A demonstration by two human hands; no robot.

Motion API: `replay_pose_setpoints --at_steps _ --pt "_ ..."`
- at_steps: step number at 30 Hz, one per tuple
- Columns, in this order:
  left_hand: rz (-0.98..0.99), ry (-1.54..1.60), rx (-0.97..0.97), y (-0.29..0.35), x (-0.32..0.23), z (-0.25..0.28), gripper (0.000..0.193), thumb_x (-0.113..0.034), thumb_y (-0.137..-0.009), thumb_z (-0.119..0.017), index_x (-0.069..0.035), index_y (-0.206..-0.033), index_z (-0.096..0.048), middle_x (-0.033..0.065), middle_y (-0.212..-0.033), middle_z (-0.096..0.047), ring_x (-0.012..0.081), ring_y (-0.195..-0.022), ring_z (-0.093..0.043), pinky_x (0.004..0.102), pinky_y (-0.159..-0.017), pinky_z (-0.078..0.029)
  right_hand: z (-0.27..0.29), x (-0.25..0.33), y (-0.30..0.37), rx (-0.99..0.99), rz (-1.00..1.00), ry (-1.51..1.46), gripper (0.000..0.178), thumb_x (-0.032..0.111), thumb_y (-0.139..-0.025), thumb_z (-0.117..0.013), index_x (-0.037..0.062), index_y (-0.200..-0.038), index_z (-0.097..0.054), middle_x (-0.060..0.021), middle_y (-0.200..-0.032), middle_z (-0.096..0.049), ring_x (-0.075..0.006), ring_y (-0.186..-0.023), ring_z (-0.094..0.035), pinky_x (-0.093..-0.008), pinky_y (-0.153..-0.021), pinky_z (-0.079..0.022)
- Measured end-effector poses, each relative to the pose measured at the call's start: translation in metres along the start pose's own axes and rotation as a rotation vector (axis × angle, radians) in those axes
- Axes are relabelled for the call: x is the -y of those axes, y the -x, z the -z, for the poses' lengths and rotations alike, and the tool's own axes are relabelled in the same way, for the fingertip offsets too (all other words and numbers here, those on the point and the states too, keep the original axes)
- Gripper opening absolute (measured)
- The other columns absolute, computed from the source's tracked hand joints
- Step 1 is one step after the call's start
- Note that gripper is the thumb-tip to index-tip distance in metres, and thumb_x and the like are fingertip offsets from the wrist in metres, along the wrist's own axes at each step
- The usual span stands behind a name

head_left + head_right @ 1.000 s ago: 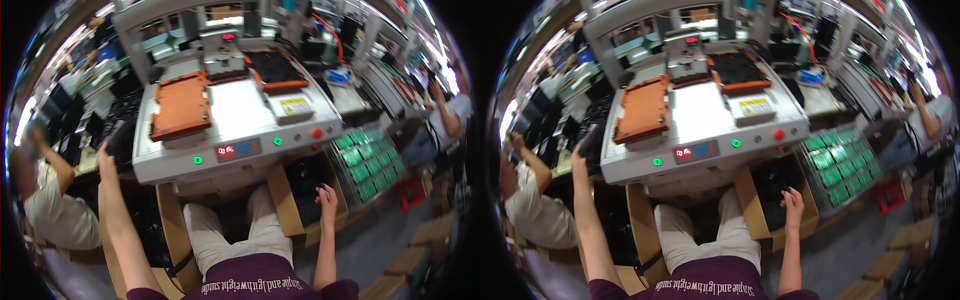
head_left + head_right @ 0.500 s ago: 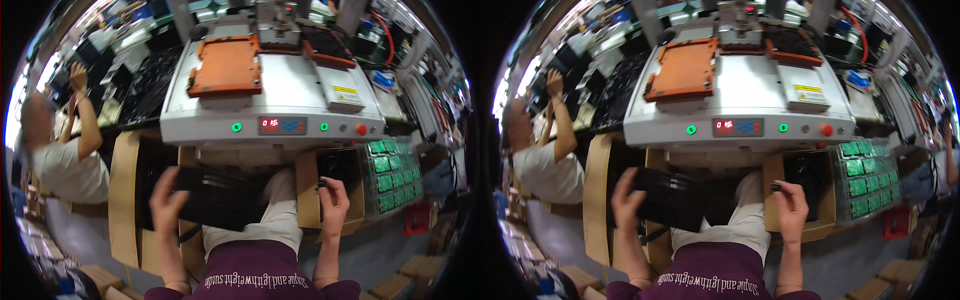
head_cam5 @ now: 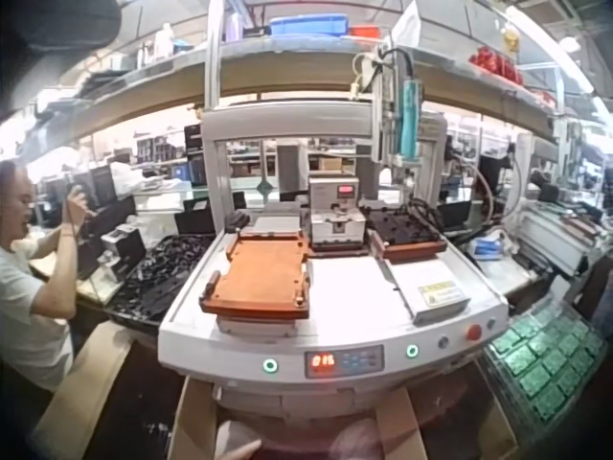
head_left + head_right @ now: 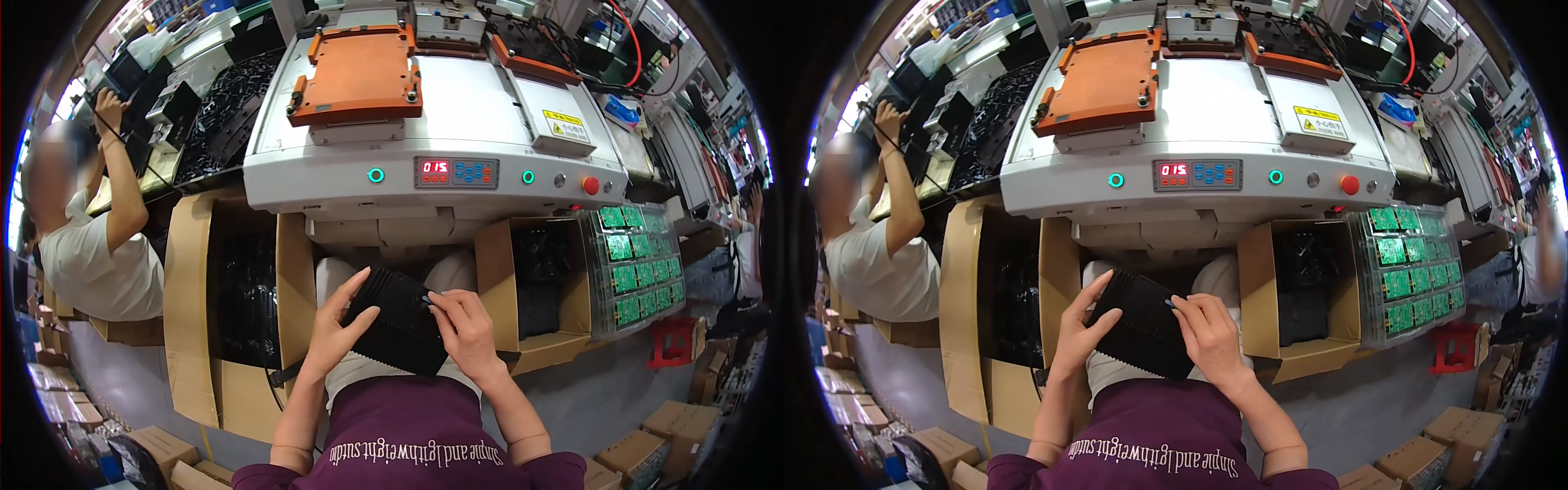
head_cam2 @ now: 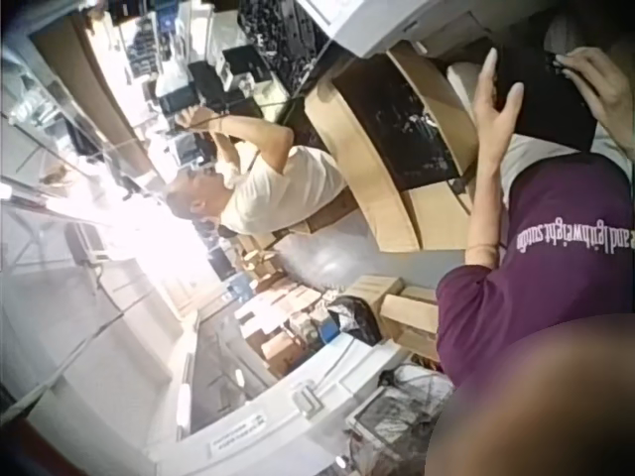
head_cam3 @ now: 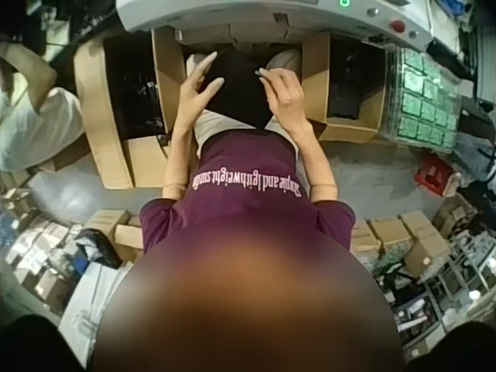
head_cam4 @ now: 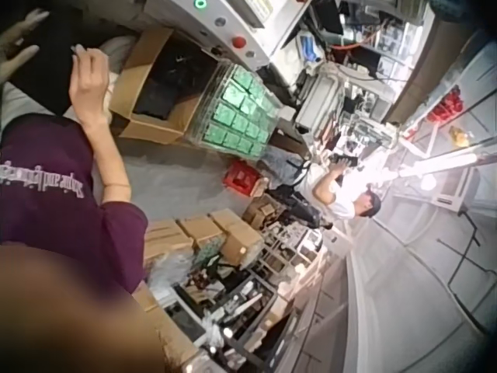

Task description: Assembling electronic components by placing them into a machine and packaging finished parts into a box.

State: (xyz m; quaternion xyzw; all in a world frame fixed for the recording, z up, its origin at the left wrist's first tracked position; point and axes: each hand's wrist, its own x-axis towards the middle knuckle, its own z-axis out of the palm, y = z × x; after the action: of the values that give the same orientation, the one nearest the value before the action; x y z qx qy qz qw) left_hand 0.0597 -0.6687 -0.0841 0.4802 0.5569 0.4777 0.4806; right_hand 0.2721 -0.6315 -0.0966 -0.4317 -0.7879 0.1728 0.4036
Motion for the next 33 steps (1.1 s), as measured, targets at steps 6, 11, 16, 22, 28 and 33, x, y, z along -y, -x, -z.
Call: replay_pose_setpoints --at_steps 6,11,16,22,28,33 --pt "0.036 0.007 0.019 0.0 0.011 -0.009 0.057 0.001 -0.079 -0.065 -0.001 -0.133 -0.048 0.0075 -0.123 -0.055 0.0145 -0.109 -0.052 0.0271 -0.094 -0.041 0.0 -0.022 0.014 0.074 -0.197 -0.302 0.023 0.003 -0.08 -0.068 0.0033 -0.103 -0.065 -0.0085 -0.09 -0.059 -0.0202 -0.082 -0.06 -0.0297 -0.071 -0.049" --pt "0.119 -0.03 0.15 0.001 0.01 -0.003 0.055 0.0 -0.079 -0.063 -0.001 -0.132 -0.048 0.0037 -0.112 -0.057 0.0116 -0.101 -0.054 0.024 -0.09 -0.042 -0.013 -0.041 0.032 0.41 -0.484 -0.686 0.028 0.015 -0.088 -0.062 0.0031 -0.113 -0.055 -0.0092 -0.098 -0.056 -0.0159 -0.081 -0.058 -0.0285 -0.073 -0.046" --pt "0.201 0.057 0.135 -0.012 0.034 -0.007 0.058 -0.024 -0.09 -0.06 -0.01 -0.142 -0.037 0.0021 -0.106 -0.052 0.0112 -0.099 -0.05 0.024 -0.087 -0.04 -0.02 -0.038 0.055 0.208 -0.586 -0.562 0.023 0.017 -0.091 -0.059 0.002 -0.108 -0.055 -0.0087 -0.096 -0.056 -0.0154 -0.085 -0.057 -0.0274 -0.076 -0.046" --pt "0.289 0.52 0.033 -0.012 0.108 -0.046 0.066 -0.038 -0.093 -0.055 -0.01 -0.144 -0.025 0.0126 -0.139 -0.04 0.0223 -0.128 -0.04 0.0365 -0.106 -0.033 -0.021 -0.053 0.061 -0.081 -0.788 -0.752 0.026 0.015 -0.091 -0.059 0.0035 -0.114 -0.052 -0.0024 -0.096 -0.056 -0.01 -0.085 -0.055 -0.024 -0.077 -0.045" --pt "0.423 0.666 0.053 -0.007 0.092 -0.069 0.051 -0.007 -0.087 -0.058 -0.003 -0.134 -0.038 0.0072 -0.12 -0.055 0.0174 -0.109 -0.054 0.0309 -0.096 -0.041 0.03 -0.101 0.049 -0.141 -0.785 -0.244 0.025 0.02 -0.09 -0.058 -0.0014 -0.101 -0.064 -0.0106 -0.095 -0.067 -0.017 -0.087 -0.064 -0.0279 -0.076 -0.049" --pt "0.431 0.617 -0.002 -0.007 0.078 -0.063 0.045 -0.01 -0.087 -0.062 -0.004 -0.128 -0.044 0.0057 -0.112 -0.059 0.0142 -0.102 -0.056 0.0271 -0.09 -0.044 0.045 -0.216 0.112 0.26 -0.971 0.606 0.066 0.03 -0.081 -0.068 -0.0094 -0.126 -0.041 -0.0254 -0.11 -0.059 -0.0409 -0.103 -0.056 -0.0471 -0.083 -0.048"
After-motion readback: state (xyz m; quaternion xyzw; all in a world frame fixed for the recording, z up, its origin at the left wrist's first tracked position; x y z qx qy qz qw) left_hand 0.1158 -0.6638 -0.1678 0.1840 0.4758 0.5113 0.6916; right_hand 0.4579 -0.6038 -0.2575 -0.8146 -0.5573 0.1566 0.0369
